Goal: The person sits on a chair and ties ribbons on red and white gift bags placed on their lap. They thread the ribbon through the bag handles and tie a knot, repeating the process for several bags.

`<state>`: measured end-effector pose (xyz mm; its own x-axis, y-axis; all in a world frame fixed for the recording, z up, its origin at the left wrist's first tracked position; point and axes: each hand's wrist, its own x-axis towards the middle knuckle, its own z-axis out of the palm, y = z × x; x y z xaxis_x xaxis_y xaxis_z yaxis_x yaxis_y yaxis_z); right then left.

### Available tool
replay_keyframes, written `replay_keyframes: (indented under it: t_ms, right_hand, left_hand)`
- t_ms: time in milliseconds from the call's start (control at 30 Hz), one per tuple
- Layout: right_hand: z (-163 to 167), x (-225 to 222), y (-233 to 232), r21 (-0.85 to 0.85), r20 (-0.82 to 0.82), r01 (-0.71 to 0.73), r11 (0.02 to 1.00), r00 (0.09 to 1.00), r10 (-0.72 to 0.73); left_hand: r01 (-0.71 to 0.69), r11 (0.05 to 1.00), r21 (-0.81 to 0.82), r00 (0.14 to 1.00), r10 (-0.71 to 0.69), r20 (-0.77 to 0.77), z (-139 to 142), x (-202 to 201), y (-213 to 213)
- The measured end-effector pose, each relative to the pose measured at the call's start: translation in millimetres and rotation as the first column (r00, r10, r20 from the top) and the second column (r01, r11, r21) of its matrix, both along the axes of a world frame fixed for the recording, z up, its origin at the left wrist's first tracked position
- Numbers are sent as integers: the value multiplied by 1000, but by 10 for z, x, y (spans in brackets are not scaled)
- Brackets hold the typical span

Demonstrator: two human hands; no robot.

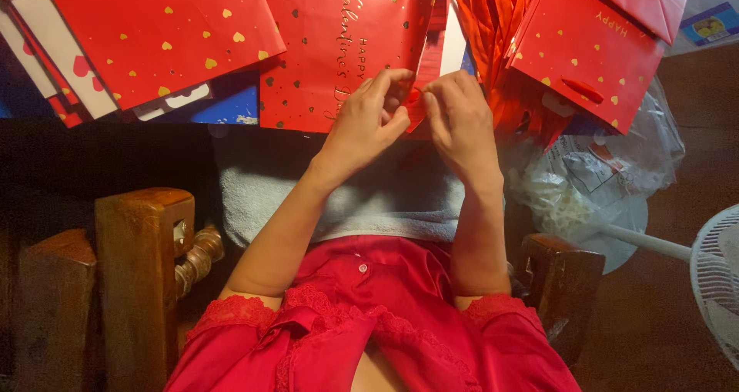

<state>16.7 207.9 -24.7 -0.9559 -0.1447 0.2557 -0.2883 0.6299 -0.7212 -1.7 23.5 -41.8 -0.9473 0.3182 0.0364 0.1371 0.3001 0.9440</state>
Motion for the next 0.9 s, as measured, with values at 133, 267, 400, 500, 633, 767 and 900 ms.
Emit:
replay_keyframes:
  t_ms: [133, 267, 400, 500, 633, 767, 900]
  right_hand:
    - [20, -105, -153, 38, 122, -51, 998, 991, 46]
    - [-113, -161, -473, 67, 156, -83, 994, 985, 72]
    - [-278, -290, -890, 71, 171, -81, 994, 983, 68]
    - [-374, -409, -1144, 63, 141, -74, 995, 988, 64]
    - [-497, -655, -1340, 67, 113, -87, 994, 990, 79]
    - [-596, -865, -1399, -38, 87, -147, 988, 985, 150]
    - [-619, -1006, -1346, -202, 242, -104, 974, 958, 153]
  left_hand:
    - [-11, 999, 33, 1000, 11, 2, -106, -31, -215]
    - [-15, 1000, 14, 1000, 15, 20, -244, -20, -550]
    - [-32, 999, 7, 999, 32, 28, -332, -122, -933]
    - [-15, 1000, 23, 999, 14, 42, -376, -256, -1200]
    - [-29, 999, 21, 1000, 29, -2, -464, -576, -1409]
    - [-75, 997, 8, 992, 76, -105, -524, -816, -1438]
    - [-125, 992, 8, 989, 124, 86, -514, -945, -1437]
